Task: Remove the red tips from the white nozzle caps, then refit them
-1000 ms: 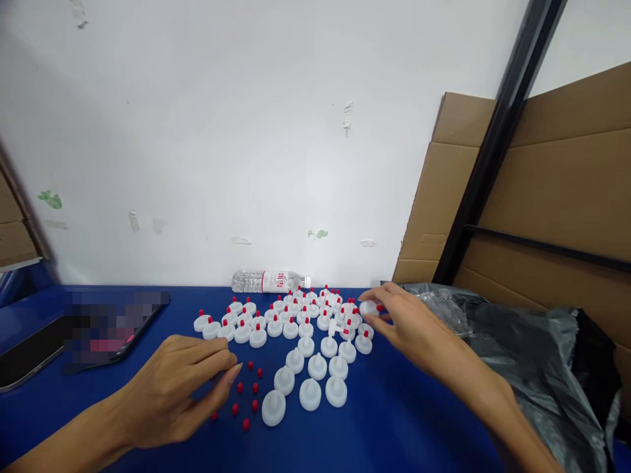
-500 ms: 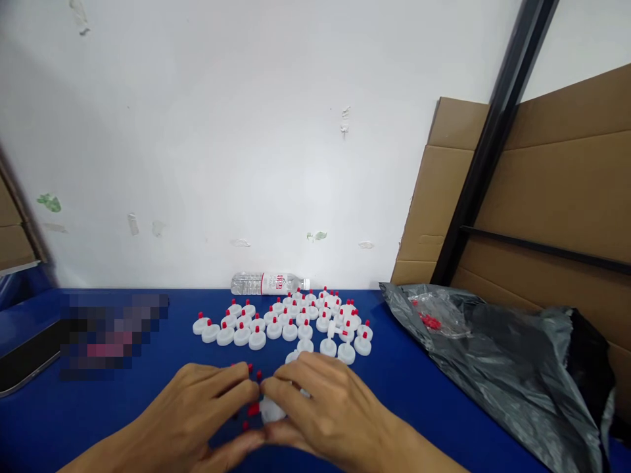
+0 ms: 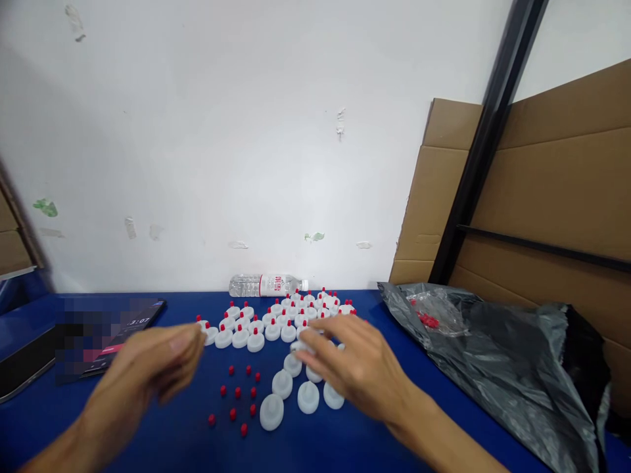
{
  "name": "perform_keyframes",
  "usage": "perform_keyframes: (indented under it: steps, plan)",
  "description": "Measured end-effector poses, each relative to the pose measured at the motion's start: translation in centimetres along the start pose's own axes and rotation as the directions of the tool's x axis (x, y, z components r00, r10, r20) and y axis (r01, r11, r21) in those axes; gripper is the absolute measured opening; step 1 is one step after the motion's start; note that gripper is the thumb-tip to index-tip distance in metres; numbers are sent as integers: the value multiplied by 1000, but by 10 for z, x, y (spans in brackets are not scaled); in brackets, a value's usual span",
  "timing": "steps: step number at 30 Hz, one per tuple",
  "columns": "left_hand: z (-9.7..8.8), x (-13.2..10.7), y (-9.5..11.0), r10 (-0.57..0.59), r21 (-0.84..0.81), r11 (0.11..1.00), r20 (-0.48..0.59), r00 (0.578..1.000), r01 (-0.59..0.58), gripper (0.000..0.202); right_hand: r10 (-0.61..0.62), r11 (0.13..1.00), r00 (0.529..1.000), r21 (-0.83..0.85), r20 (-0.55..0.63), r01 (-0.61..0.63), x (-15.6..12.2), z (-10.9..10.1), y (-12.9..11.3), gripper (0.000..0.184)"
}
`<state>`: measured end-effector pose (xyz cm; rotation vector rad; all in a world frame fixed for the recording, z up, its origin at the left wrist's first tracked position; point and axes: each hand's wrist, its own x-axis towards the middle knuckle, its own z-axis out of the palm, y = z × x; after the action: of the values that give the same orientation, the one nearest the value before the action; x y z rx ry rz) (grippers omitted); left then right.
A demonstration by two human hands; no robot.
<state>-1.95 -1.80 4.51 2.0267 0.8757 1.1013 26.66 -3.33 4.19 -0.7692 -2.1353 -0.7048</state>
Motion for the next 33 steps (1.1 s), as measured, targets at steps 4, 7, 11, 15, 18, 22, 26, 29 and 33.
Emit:
perform_keyframes:
  steps: [4,7,11,15,18,22,26,29,33]
  plan:
    - [-23,19,6,59,330,943,-86,995,-27,44,194,980,981,28,25,-195,-5,2,25,11]
    - [-18,24,-2,0,579,816,2,1000,-1,43,240,967,969,76,63,-244,-6,6,24,11]
    - [-8,23,-14,-104,741,671,132,986,-28,51,325,932,928,106,182,-348,-7,13,20,6]
    - [-5,22,-15,-127,770,636,169,977,-51,44,390,905,882,68,265,-421,-12,21,25,8]
    - [-5,22,-12,-143,797,601,170,975,-51,34,396,903,866,42,304,-428,-15,25,29,9]
    - [-5,22,-13,-163,809,587,172,972,-45,28,402,899,849,28,343,-437,-16,29,32,11]
    - [-9,23,-23,-142,825,560,185,972,-75,28,410,896,832,7,375,-445,-17,34,34,13]
    - [-12,24,-32,-127,844,522,222,967,-124,31,416,894,812,-20,409,-448,-18,35,36,17]
    - [-13,25,-38,-157,865,477,257,954,-155,39,421,890,789,-37,447,-454,-19,34,36,19]
